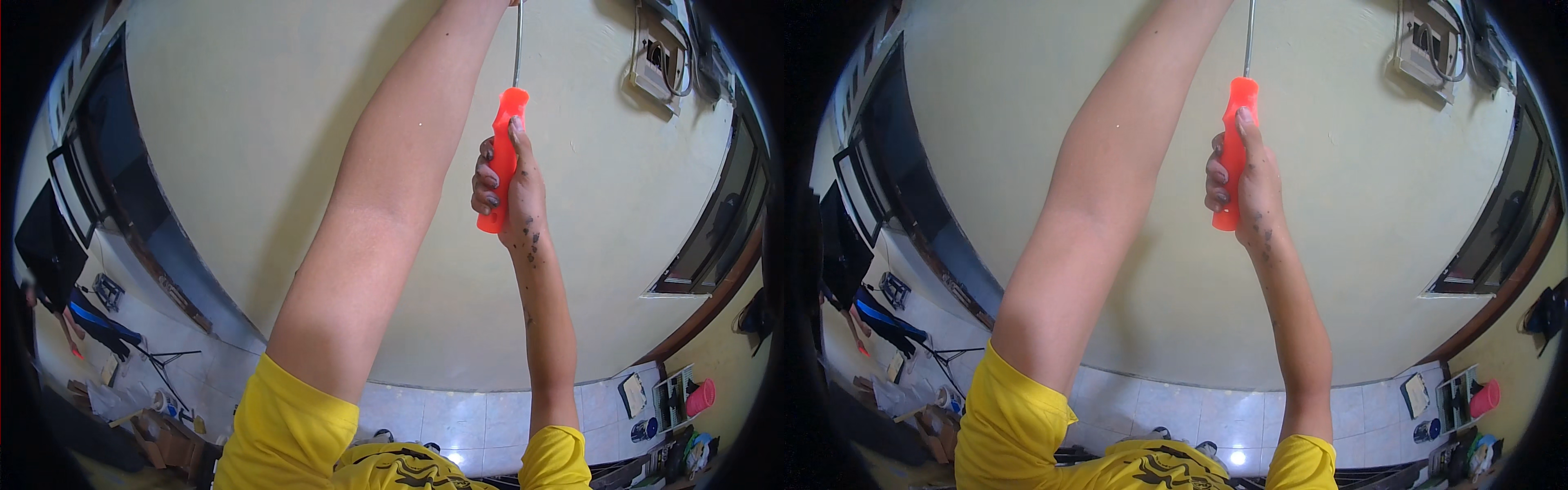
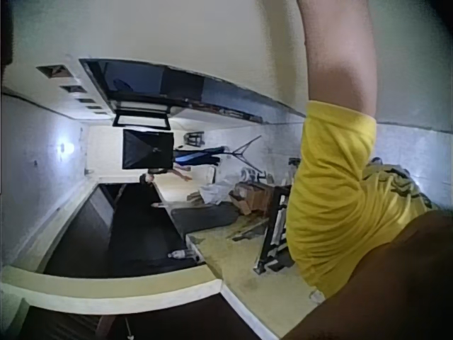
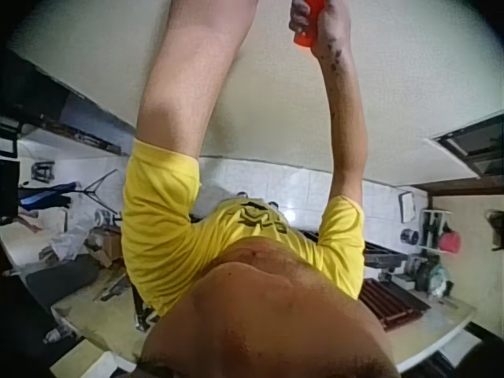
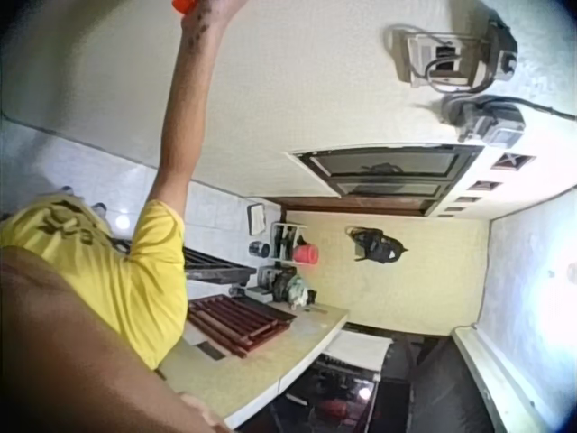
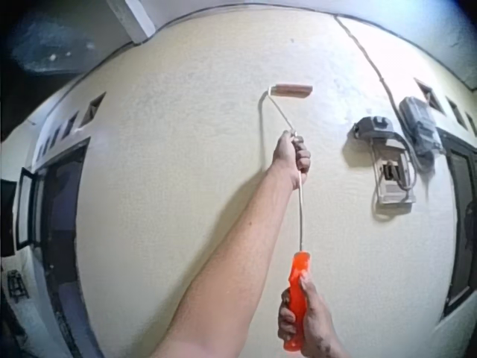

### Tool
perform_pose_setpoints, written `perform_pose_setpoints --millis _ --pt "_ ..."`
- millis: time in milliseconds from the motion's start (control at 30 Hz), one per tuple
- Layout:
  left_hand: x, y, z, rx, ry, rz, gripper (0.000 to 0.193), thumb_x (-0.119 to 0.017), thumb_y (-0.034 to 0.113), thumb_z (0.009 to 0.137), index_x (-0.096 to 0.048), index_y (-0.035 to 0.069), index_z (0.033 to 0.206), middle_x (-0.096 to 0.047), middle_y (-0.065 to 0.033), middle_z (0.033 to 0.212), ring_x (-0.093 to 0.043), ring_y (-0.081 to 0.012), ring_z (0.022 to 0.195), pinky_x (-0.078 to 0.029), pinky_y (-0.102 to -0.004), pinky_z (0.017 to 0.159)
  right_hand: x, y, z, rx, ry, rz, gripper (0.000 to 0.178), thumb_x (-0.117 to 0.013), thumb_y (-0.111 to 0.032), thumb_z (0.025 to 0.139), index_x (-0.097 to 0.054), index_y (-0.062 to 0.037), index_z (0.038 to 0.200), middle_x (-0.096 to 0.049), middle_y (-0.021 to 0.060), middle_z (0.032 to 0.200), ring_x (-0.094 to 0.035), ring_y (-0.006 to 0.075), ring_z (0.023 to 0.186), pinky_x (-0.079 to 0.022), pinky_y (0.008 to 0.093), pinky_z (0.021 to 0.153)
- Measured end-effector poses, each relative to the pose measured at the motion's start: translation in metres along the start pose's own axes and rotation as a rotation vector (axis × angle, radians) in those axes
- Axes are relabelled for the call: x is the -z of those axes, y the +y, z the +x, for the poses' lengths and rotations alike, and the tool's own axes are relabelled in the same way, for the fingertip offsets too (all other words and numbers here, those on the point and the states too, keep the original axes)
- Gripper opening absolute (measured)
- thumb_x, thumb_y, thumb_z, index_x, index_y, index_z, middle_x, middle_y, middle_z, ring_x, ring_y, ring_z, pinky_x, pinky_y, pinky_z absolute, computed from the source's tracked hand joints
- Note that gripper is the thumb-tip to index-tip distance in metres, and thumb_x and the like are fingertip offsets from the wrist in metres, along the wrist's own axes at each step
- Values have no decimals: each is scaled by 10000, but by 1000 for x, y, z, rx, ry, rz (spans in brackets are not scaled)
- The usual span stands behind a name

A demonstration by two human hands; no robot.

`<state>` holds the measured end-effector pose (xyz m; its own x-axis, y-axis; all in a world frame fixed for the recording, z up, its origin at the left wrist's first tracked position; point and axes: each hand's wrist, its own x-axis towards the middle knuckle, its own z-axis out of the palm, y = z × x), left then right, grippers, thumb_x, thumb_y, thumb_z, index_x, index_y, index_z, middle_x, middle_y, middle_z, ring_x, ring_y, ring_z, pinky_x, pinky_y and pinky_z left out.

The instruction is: The person paints a wall using a paint roller.

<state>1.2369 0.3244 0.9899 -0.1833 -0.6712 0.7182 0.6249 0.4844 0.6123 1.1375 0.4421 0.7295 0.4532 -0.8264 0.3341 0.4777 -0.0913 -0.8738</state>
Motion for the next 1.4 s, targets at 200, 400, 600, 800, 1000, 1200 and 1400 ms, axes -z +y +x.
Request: perform_pose_setpoints --millis 200,400,600,800,1000,1200,1400 --pt "3 -5 -5 -29 38 42 378 -339 400 944 -354 216 613 -286 88 473 -242 -35 354 -167 -185 291 2 4 7 -22 9 0 465 -454 -558 872 -408 -119 724 -344 -32 525 -293 77 413 -249 229 380" --pt "15 -5 1 -33 16 73 357 -362 392 948 -368 209 642 -285 86 490 -244 -37 361 -161 -194 295 1 9 15 -29 9 13 457 -448 -546 877 -405 -119 719 -345 -29 525 -288 74 415 -247 226 382" --pt "24 -12 -12 -91 72 259 338 -415 394 942 -384 207 663 -301 79 509 -258 -41 367 -166 -198 305 2 27 19 -42 1 22 469 -442 -555 876 -403 -113 727 -344 -28 527 -297 77 420 -255 231 384" --pt "18 -30 -49 -67 137 324 356 -403 406 950 -372 207 657 -295 81 512 -261 -41 374 -187 -207 321 8 50 7 -51 -32 26 493 -425 -578 870 -396 -108 726 -341 -21 512 -298 87 407 -268 244 380" --pt "24 -39 -69 -46 113 391 362 -372 402 960 -349 206 656 -284 82 516 -262 -49 382 -180 -212 328 18 70 5 -47 -29 4 494 -431 -573 872 -387 -113 699 -341 -24 495 -303 86 379 -261 239 358" --pt "29 -36 -61 -106 132 481 348 -351 368 973 -359 192 674 -319 74 522 -287 -46 380 -218 -200 316 19 72 10 -60 -34 64 487 -445 -526 893 -383 -89 687 -339 -15 498 -287 92 382 -240 251 351" --pt "37 -43 -50 -75 61 426 340 -346 375 975 -362 201 684 -302 79 527 -273 -32 384 -192 -187 312 29 71 17 -5 -18 5 522 -443 -519 891 -339 -82 625 -311 -3 494 -240 99 378 -222 259 346"
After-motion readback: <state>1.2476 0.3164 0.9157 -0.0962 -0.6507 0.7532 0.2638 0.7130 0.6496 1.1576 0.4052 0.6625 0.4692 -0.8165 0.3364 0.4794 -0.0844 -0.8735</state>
